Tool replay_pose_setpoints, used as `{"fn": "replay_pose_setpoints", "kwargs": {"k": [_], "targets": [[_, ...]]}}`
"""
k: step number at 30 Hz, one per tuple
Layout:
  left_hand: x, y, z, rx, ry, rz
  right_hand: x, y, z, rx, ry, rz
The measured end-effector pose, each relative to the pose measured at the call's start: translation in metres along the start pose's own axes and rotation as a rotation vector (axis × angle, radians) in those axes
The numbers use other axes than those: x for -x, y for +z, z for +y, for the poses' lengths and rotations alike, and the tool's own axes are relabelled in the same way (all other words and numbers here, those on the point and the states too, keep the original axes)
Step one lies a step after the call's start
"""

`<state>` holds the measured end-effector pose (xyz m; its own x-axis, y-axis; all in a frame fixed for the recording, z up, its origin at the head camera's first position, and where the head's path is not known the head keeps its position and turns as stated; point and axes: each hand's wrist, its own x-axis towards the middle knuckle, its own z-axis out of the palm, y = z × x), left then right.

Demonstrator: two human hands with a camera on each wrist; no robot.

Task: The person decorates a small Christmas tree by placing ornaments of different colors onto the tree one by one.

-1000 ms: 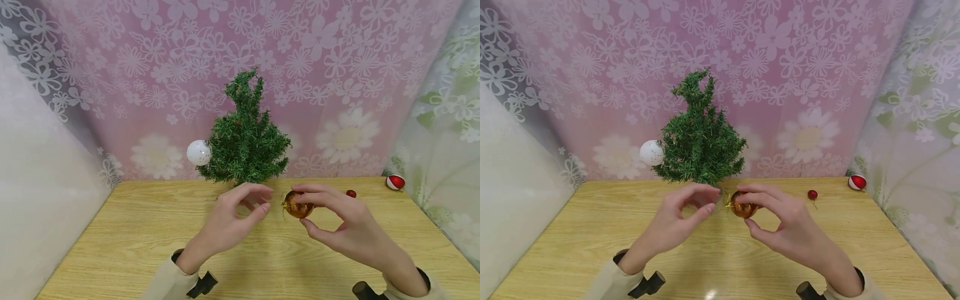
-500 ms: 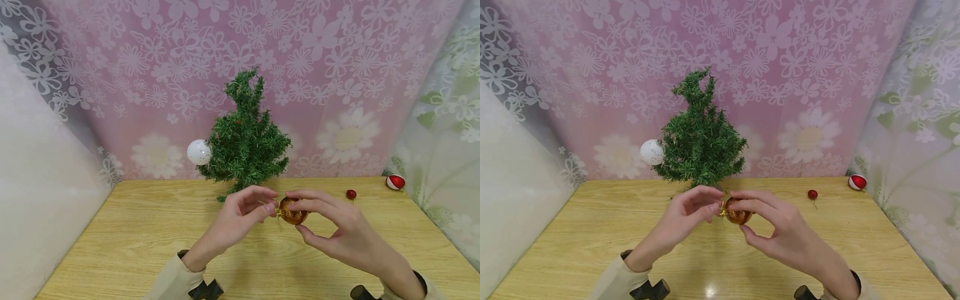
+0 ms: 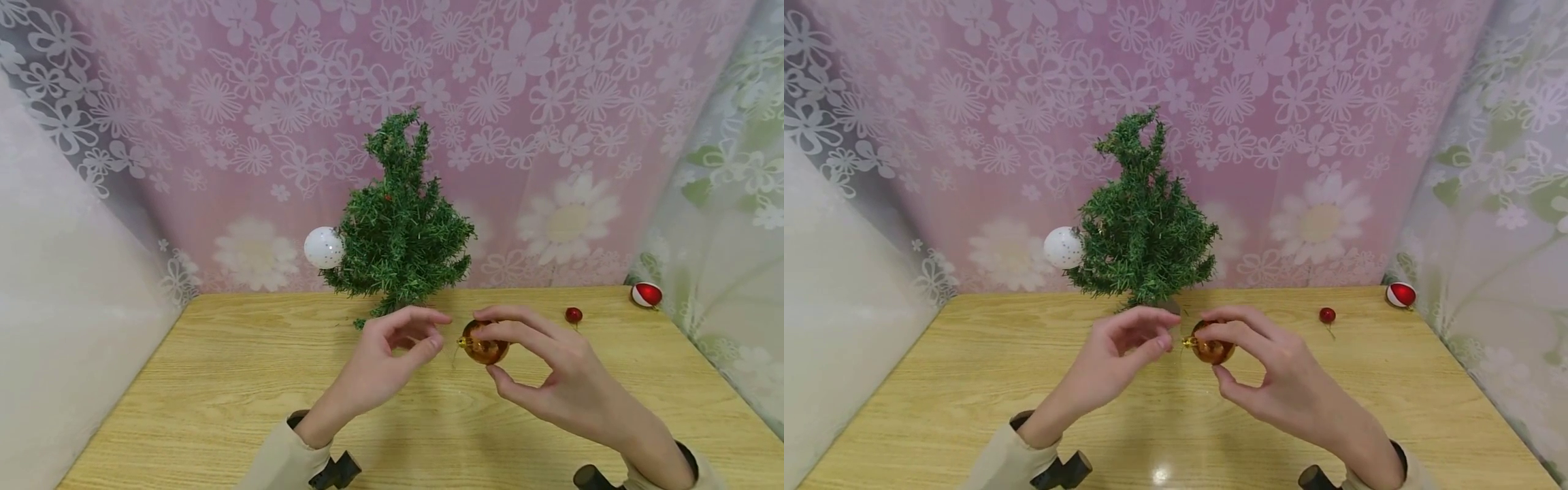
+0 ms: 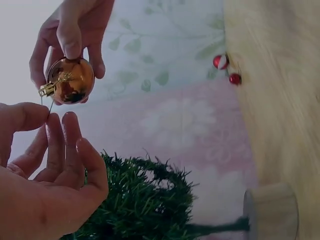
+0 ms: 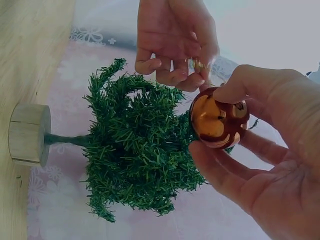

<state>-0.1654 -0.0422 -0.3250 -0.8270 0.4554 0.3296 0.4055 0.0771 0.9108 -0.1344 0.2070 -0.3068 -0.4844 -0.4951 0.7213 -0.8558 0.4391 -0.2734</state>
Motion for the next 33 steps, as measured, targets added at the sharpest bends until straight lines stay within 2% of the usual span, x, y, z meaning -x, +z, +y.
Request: {"fn": "replay_pose_setpoints", "kwargs": {"k": [4,9,15,17,23,29,33], "targets": [[0.002,0.0,0.001,-0.159,0.092,0.057,0.002,0.001,-0.001,0.014,0.053,-0.016],[0.005,-0.001,0.001,-0.235,0.172,0.134,0.002,0.003,-0.002,-0.012,0.061,-0.014],[0.006,0.001,-0.004,-0.348,0.409,0.195,-0.001,0.007,-0.002,-0.051,0.057,-0.016],[0.006,0.003,-0.005,-0.37,0.457,0.204,-0.002,0.01,-0.002,-0.062,0.065,-0.015],[0.006,0.008,-0.004,-0.404,0.506,0.209,-0.004,0.014,-0.003,-0.049,0.099,0.009],[0.008,0.01,-0.002,-0.428,0.546,0.199,-0.004,0.017,-0.002,-0.032,0.036,-0.016],[0.009,0.01,0.0,-0.439,0.555,0.201,-0.003,0.019,-0.002,-0.041,0.03,-0.041]]}}
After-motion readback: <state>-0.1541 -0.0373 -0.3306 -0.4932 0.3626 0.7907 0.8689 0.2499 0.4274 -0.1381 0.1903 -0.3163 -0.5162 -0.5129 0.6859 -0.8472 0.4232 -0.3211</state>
